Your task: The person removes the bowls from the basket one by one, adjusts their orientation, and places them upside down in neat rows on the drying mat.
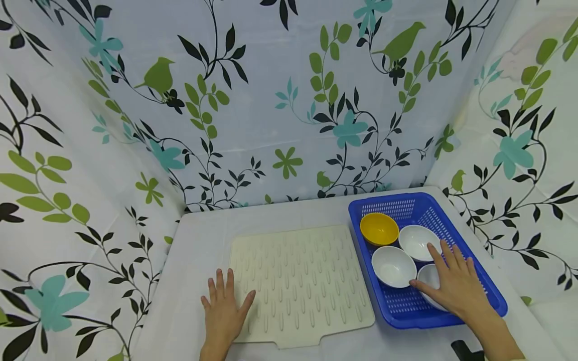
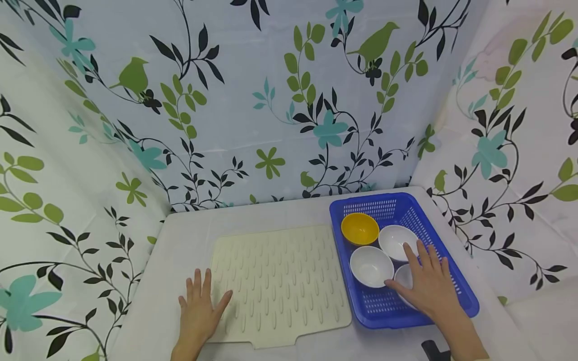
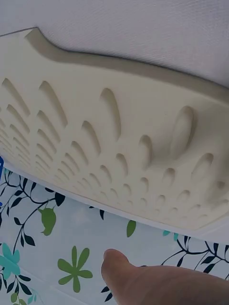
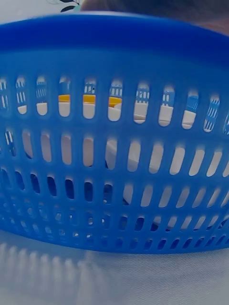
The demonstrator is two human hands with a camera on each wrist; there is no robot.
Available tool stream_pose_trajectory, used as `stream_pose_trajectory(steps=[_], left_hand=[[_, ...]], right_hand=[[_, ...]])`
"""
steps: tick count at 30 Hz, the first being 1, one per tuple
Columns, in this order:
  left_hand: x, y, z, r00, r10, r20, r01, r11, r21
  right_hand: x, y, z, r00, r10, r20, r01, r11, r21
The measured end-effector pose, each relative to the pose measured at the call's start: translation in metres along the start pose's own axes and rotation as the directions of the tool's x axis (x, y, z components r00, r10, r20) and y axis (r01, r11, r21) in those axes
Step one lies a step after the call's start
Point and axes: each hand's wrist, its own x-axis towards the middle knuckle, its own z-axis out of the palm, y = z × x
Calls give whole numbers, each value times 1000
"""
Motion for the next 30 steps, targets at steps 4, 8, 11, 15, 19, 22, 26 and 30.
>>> stream_pose_trajectory(steps=[4, 8, 11, 15, 19, 22, 26, 30], left_hand=[[0, -8, 6, 1000, -18, -25, 18, 1000, -6], [-2, -16, 12, 999, -47, -20, 46, 999, -21], [-3, -21, 17, 997, -73, -2, 73, 996, -44], [-4, -29, 23, 994, -108, 14, 109, 992, -60], [-6, -36, 30, 990, -136, 36, 139, 987, -79], [-7, -40, 33, 988, -147, 42, 150, 985, -87], [-9, -43, 36, 988, -145, 46, 148, 986, -77], [-9, -45, 38, 988, -141, 67, 145, 988, -51]], right_hand=[[1, 3, 0, 1000, -9, 14, 8, 1000, 6], [1, 7, 0, 999, -5, 46, 3, 1000, 26], [1, 11, 1, 997, 0, 79, -3, 999, 41], [3, 15, 1, 995, -6, 104, 0, 998, 62], [4, 19, 1, 991, -3, 135, -7, 997, 74], [6, 21, 1, 986, 9, 167, -20, 998, 67], [8, 21, 2, 980, 20, 200, -33, 998, 62], [6, 21, 2, 975, 27, 222, -41, 997, 62]])
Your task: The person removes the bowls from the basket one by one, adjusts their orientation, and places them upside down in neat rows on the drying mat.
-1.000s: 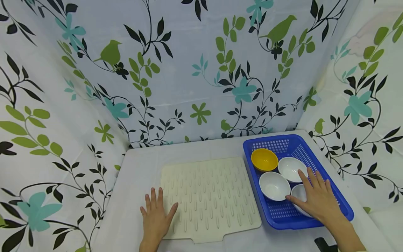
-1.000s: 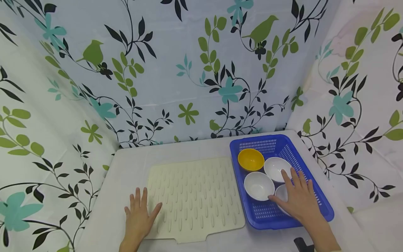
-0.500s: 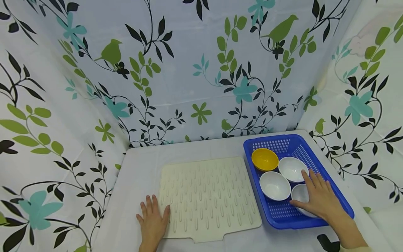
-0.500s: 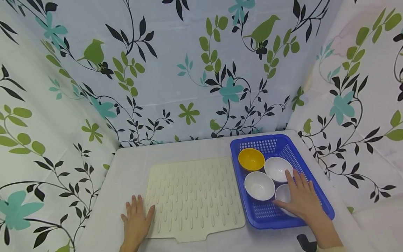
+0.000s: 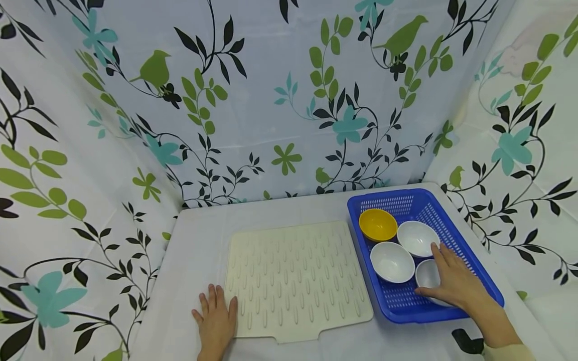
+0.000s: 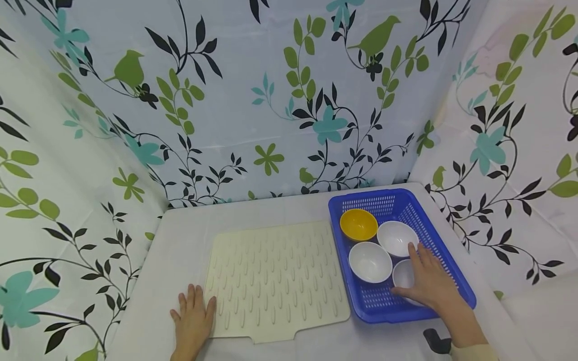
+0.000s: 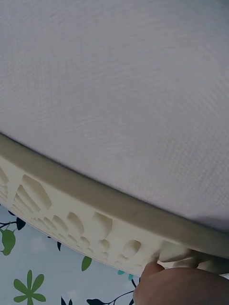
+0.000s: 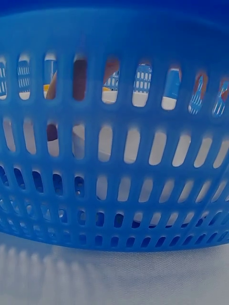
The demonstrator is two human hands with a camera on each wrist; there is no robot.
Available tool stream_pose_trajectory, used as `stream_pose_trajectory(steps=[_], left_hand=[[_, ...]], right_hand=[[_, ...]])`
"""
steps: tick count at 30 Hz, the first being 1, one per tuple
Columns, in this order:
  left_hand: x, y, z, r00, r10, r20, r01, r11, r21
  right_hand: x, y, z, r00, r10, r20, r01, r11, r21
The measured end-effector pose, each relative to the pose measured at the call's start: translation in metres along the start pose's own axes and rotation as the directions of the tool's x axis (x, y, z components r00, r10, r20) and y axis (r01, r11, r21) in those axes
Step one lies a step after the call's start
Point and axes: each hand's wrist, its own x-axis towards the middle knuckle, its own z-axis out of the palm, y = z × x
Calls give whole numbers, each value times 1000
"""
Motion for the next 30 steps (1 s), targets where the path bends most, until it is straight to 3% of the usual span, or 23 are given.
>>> stream_pose_trajectory(steps=[12, 20, 30], left_hand=[[1, 1, 0, 999, 13, -36, -12, 1000, 18], [-1, -2, 1, 998, 16, -58, -15, 1000, 16], [-3, -6, 2, 996, 22, -90, -21, 1000, 10]], right_hand=[[5, -3, -5, 997, 47, 58, -46, 999, -21], [2, 0, -3, 998, 12, 69, -11, 1000, -10], [5, 2, 2, 990, 37, 139, -32, 999, -36]])
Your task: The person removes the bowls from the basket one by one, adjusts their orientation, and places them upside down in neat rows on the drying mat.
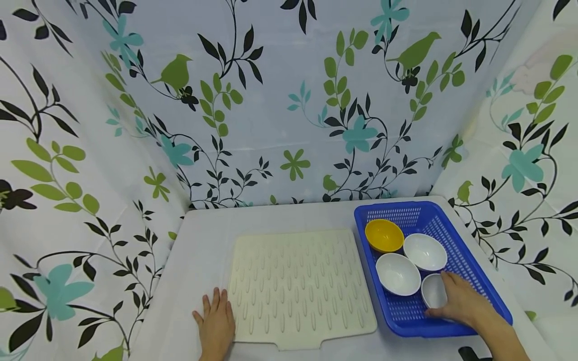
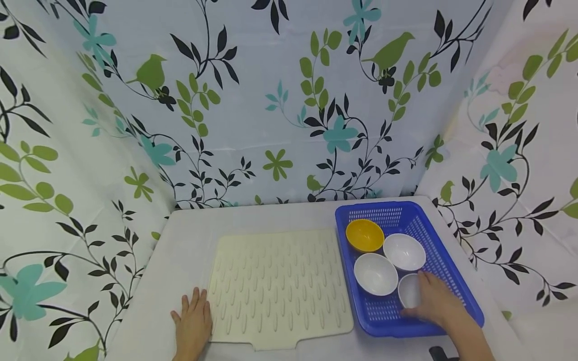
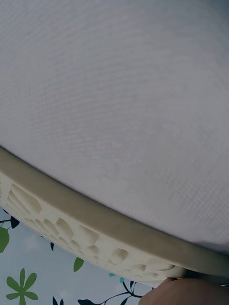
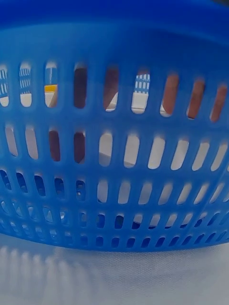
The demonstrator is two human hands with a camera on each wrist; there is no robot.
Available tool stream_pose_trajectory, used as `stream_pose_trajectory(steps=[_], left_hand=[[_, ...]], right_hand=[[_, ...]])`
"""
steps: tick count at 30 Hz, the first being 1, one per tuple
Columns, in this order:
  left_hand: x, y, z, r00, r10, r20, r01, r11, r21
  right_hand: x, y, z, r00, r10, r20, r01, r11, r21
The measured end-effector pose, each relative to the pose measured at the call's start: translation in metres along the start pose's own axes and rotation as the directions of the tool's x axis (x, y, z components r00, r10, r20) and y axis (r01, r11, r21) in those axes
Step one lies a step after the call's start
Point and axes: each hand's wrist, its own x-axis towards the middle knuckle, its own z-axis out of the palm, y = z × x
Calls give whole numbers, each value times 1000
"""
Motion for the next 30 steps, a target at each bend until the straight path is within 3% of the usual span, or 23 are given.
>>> stream_pose_trajectory(steps=[9, 13, 19, 30], left_hand=[[-5, -3, -4, 995, 1, -102, -1, 1000, -6], [-7, -3, -6, 993, -11, -115, 10, 1000, -13], [-6, -4, -8, 993, -24, -113, 22, 1000, -16], [1, 0, -10, 987, 14, -161, -21, 999, -42]], right_hand=[[-1, -4, 6, 1000, 17, 19, -17, 1000, -13], [-2, -6, 2, 1000, 14, 4, -14, 1000, -20], [-5, -11, -14, 1000, -1, -24, 1, 1000, -17], [-8, -36, -52, 997, -6, -77, 2, 999, -53]])
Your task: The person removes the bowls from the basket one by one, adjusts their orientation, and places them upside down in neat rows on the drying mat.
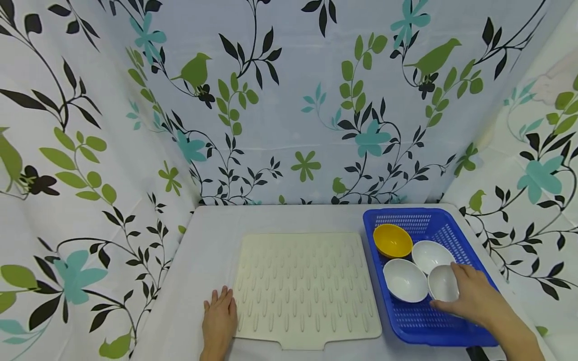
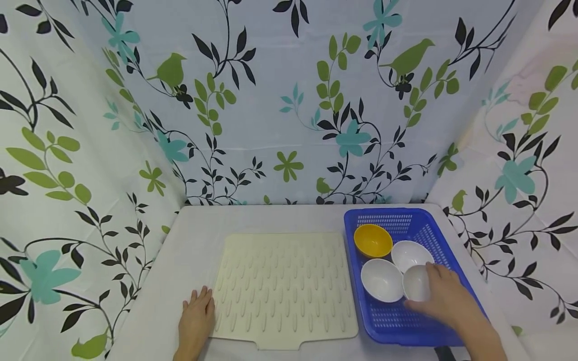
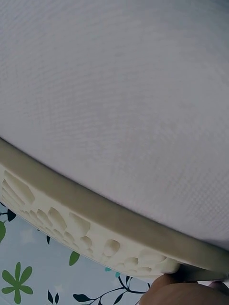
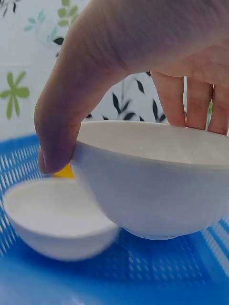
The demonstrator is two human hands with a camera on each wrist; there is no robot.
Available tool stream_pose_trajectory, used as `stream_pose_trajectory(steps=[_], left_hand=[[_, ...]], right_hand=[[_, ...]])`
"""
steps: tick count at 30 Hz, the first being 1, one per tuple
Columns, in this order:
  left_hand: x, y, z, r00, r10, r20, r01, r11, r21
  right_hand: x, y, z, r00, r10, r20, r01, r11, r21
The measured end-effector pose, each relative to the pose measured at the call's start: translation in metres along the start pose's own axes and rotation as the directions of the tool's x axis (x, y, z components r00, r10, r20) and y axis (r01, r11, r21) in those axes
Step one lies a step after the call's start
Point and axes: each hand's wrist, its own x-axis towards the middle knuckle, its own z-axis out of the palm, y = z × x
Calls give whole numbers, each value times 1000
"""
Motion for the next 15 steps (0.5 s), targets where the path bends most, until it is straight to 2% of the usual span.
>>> stream_pose_trajectory(steps=[8, 15], left_hand=[[1, 1, 0, 1000, -11, 9, 11, 1000, 8], [0, 3, -2, 1000, -2, 5, 2, 1000, 13]], right_hand=[[-6, -36, -16, 991, -84, -103, 89, 995, 51], [-3, -74, -23, 964, -180, -195, 199, 977, 80]])
